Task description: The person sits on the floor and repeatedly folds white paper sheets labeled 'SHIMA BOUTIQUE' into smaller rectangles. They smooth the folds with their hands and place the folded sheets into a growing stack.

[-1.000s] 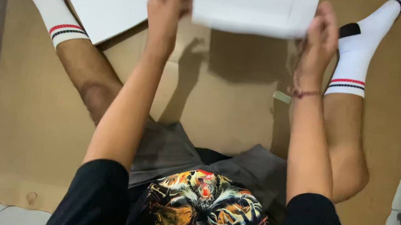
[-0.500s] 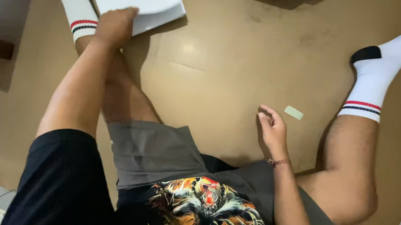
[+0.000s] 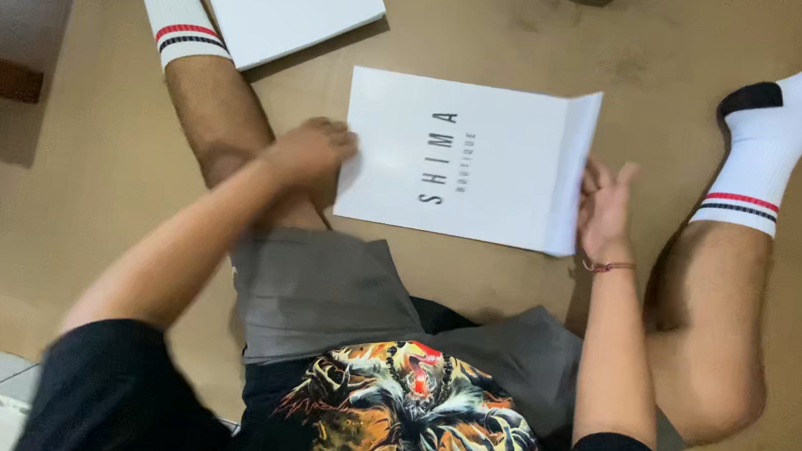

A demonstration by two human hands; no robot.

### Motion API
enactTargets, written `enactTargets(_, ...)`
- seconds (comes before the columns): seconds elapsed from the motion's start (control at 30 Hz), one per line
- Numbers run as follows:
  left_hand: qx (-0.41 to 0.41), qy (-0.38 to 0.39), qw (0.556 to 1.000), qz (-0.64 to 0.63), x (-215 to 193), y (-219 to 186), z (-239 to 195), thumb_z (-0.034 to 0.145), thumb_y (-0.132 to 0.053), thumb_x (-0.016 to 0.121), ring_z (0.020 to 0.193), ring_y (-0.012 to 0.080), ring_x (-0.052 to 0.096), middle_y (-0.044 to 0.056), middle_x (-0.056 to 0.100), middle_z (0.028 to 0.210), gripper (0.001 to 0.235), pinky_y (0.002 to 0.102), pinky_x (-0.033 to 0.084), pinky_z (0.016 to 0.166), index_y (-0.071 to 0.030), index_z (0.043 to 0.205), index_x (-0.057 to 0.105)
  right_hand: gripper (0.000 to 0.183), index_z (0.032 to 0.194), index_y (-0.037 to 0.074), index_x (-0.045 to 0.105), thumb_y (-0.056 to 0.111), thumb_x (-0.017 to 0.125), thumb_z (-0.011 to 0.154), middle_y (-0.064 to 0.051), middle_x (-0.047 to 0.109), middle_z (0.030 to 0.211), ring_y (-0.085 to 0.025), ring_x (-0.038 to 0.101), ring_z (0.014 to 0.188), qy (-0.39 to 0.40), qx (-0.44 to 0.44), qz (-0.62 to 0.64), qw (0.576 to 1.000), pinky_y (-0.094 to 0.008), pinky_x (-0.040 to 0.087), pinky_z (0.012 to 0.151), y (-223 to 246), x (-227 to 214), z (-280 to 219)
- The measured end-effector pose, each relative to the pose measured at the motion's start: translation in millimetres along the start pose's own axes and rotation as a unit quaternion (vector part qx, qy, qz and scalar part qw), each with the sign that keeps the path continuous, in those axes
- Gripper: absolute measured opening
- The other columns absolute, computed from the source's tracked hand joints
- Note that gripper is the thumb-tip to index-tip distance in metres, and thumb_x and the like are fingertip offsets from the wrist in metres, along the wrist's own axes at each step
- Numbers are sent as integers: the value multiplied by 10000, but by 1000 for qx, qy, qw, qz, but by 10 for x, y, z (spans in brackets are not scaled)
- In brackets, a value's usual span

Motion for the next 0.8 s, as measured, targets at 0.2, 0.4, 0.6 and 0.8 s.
enactTargets(0.2, -41, -62, 989, -128, 373, -1104, 1137, 933, -239, 672, 1429, 428, 434, 178, 531, 1497, 436, 632, 374, 1120, -60, 1330, 643, 647, 1445, 19, 564, 450, 701, 982, -227, 668, 1290, -386, 621, 1237, -25, -77, -405, 911, -496, 493, 1054, -524, 39, -87)
enactTargets(0.4, -41, -61, 979, -191, 404, -1675, 1740, 1009, -254, 474, 1483, 339, 361, 132, 442, 1556, 525, 535, 270, 1221, -96, 1509, 508, 316, 1166, 143, 686, 359, 706, 936, -32, 743, 904, -186, 710, 841, -29, -67, -383, 921, -379, 565, 760, -824, 34, 71)
enactTargets(0.6, -100, -66, 972, -201, 214, -1587, 1823, 1003, -272, 474, 1379, 271, 369, 57, 439, 1374, 536, 467, 282, 1130, -166, 1528, 474, 248, 1112, 73, 751, 238, 766, 927, -85, 731, 912, -194, 703, 809, -78, -167, -357, 916, -323, 579, 702, -321, 99, 22)
enactTargets(0.8, -144, -84, 927, -336, 377, -1348, 1939, 967, -229, 551, 1239, 245, 434, 14, 481, 1203, 415, 461, 315, 1074, -230, 1379, 602, 345, 1087, -7, 782, -56, 655, 770, -181, 728, 1180, -390, 699, 1021, 101, -495, -507, 698, -458, 578, 877, -129, 521, -337)
Point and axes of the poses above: each hand's wrist, its own z-axis towards the middle knuckle, its own x-axis out of the palm, y = z × x, the point moved 7 cm from there along z, towards the middle knuckle
